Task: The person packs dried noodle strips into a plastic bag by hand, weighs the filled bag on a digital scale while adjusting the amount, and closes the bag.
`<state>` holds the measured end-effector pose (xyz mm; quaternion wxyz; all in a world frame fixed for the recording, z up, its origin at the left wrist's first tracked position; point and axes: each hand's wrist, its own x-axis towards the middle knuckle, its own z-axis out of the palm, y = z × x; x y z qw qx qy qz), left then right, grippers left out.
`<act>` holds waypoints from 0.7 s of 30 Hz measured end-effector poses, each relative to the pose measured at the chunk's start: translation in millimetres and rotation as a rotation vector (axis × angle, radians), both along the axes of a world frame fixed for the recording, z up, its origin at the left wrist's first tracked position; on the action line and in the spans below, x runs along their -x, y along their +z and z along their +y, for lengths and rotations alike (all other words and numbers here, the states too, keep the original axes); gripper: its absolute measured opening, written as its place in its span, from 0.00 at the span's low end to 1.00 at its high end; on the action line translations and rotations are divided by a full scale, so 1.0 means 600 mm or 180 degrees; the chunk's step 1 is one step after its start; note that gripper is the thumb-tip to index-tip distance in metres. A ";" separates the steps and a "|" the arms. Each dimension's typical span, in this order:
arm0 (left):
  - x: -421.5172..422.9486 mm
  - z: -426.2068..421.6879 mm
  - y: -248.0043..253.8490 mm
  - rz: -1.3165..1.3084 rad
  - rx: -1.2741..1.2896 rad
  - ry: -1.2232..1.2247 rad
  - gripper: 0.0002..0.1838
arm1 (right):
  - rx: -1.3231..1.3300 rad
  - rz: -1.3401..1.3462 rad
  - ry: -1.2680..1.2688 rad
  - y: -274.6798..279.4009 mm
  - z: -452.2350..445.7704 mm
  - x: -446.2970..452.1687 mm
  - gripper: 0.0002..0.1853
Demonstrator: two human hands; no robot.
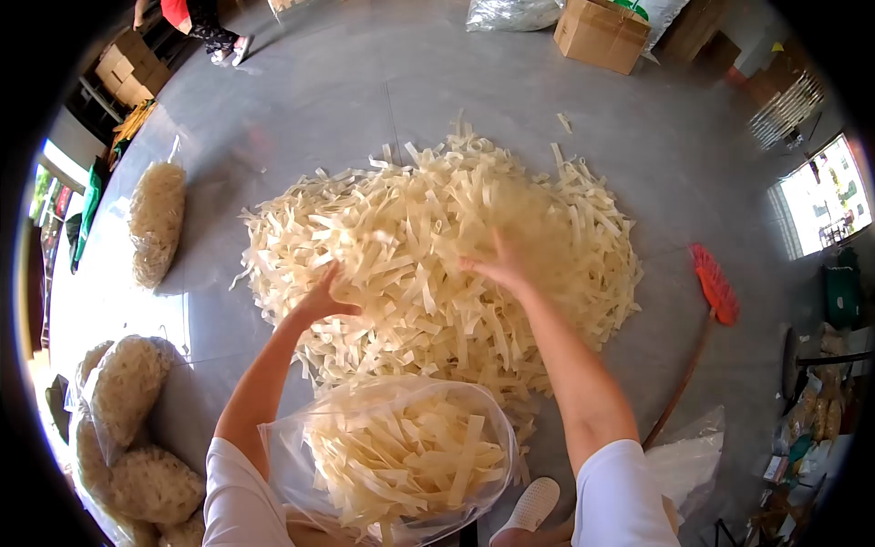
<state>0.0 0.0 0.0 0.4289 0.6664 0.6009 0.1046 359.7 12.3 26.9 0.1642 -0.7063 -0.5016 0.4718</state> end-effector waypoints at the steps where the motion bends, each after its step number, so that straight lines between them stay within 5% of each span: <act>1: -0.029 -0.005 -0.010 0.0007 -0.0318 -0.0337 0.71 | -0.0057 -0.0113 0.0354 -0.012 -0.007 0.009 0.66; 3: -0.107 0.022 -0.025 -0.0375 -0.0531 -0.0356 0.71 | -0.0271 -0.0432 0.0702 0.000 0.015 -0.006 0.68; 9: -0.147 -0.044 -0.006 -0.1403 0.0513 -0.0108 0.61 | -0.0268 0.1327 0.0259 0.022 -0.071 0.076 0.62; 11: -0.158 -0.062 -0.008 -0.1479 0.0702 -0.0056 0.54 | -0.0220 0.1272 -0.0138 -0.005 -0.090 0.081 0.57; 12: -0.158 -0.071 0.003 -0.1475 0.0596 -0.0040 0.40 | -0.0239 0.1580 -0.0049 0.009 -0.100 0.084 0.54; 13: -0.167 -0.081 0.054 -0.1459 0.0617 -0.0040 0.40 | -0.0249 0.1886 0.0040 0.017 -0.110 0.085 0.51; 15: -0.192 -0.094 0.180 -0.0020 0.0989 -0.0119 0.37 | -0.0133 0.2378 -0.0035 0.016 -0.127 0.087 0.49; 17: -0.172 -0.104 0.123 -0.1589 0.0611 -0.0102 0.37 | 0.0008 0.2884 -0.0128 0.013 -0.140 0.092 0.48; 19: -0.170 -0.108 0.162 -0.1994 0.0562 -0.0090 0.37 | -0.0320 0.2745 -0.0097 0.010 -0.142 0.095 0.37; 21: -0.160 -0.091 0.162 -0.1419 -0.0549 -0.0814 0.35 | -0.0470 0.2294 0.0106 -0.002 -0.130 0.088 0.38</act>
